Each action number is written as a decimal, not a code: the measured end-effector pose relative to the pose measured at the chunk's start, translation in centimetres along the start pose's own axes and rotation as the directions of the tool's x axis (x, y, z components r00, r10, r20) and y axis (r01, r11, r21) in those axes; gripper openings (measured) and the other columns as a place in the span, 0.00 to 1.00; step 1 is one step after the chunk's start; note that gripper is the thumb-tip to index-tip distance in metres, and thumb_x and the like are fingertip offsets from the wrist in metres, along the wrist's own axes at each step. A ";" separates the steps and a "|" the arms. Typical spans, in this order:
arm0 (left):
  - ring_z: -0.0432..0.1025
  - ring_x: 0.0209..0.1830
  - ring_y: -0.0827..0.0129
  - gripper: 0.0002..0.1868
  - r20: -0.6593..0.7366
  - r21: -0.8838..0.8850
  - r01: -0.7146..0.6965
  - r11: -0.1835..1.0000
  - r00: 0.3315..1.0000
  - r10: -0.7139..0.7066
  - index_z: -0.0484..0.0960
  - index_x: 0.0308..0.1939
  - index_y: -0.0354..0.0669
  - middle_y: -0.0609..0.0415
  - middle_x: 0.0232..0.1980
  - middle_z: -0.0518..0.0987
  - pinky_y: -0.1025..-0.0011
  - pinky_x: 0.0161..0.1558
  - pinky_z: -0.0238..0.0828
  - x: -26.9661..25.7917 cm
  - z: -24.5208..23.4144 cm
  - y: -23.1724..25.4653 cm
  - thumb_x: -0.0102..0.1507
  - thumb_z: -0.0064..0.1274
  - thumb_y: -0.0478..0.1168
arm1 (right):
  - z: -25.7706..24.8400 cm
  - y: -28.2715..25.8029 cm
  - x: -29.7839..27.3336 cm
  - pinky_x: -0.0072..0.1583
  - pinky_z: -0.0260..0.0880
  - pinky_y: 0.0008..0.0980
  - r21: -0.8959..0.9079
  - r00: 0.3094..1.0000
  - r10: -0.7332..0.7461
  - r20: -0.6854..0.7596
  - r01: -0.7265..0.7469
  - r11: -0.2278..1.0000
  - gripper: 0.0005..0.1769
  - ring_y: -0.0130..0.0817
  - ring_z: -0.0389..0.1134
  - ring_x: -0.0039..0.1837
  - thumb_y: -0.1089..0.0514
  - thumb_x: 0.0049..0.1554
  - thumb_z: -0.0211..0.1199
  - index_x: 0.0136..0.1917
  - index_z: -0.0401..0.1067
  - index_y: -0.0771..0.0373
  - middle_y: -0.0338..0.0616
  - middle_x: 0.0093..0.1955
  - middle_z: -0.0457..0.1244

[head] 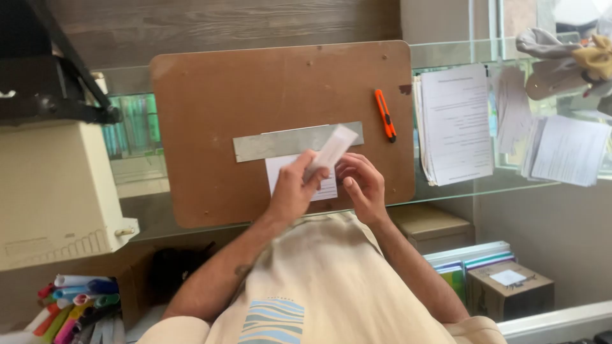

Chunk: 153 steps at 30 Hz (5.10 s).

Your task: The person repeatedly picks up sheets of paper from a stack, places them on a cutting board, aligns a metal ruler, and uses an orange utility knife to trim the edges. The trimmed pieces are set aside, and the process is repeated for multiple sheets.

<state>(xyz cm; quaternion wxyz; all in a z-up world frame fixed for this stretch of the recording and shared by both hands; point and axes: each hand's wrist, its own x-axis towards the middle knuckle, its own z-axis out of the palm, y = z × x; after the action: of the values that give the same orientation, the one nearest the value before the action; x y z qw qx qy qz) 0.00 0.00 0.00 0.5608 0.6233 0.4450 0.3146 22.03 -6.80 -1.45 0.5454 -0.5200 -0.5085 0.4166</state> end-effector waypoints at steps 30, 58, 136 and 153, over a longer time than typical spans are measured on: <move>0.93 0.40 0.57 0.03 -0.053 0.343 0.012 0.939 0.999 0.006 0.98 0.53 0.58 0.55 0.42 0.98 0.63 0.41 0.91 -0.3 8.8 1.1 0.77 0.74 0.41 | -42.9 8.9 4.7 0.54 0.82 0.51 -0.912 0.908 -0.257 -0.330 -0.236 0.335 0.30 0.51 0.79 0.50 0.62 0.65 0.94 0.78 0.92 0.55 0.44 0.59 0.77; 0.91 0.67 0.55 0.19 -0.359 0.802 -0.017 0.597 0.784 0.506 0.97 0.78 0.55 0.55 0.66 0.96 0.37 0.78 0.86 -14.3 10.9 -5.8 0.85 0.62 0.47 | -9.0 2.9 8.6 0.98 0.48 0.67 -0.468 0.680 -0.142 0.719 0.625 0.624 0.54 0.66 0.54 1.02 0.32 0.78 0.72 1.03 0.62 0.65 0.62 1.03 0.58; 0.81 0.83 0.48 0.21 -0.042 -0.090 -0.629 0.772 0.777 0.628 0.89 0.30 0.54 0.52 0.65 0.87 0.37 1.04 0.43 6.6 20.9 10.2 0.80 0.69 0.37 | -35.2 -3.5 4.9 0.76 0.77 0.53 -0.228 0.996 0.001 0.091 0.020 0.973 0.33 0.49 0.76 0.78 0.39 0.79 0.72 0.84 0.85 0.65 0.61 0.78 0.76; 0.86 0.63 0.62 0.22 -0.488 -0.305 0.106 0.946 0.836 -0.251 0.93 0.73 0.39 0.45 0.59 0.94 0.49 0.65 0.92 -2.9 5.9 -0.8 0.76 0.78 0.38 | -13.0 4.3 8.1 0.54 0.82 0.38 -0.111 0.868 0.211 0.449 -0.181 0.977 0.19 0.28 0.74 0.49 0.51 0.84 0.68 0.64 0.93 0.66 0.44 0.42 0.76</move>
<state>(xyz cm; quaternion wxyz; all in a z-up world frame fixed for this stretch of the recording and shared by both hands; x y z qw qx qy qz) 3.91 -5.09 -1.46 0.5246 0.3893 0.5906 0.4738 36.28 -0.23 -4.00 0.3478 -0.4734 -0.5806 0.5638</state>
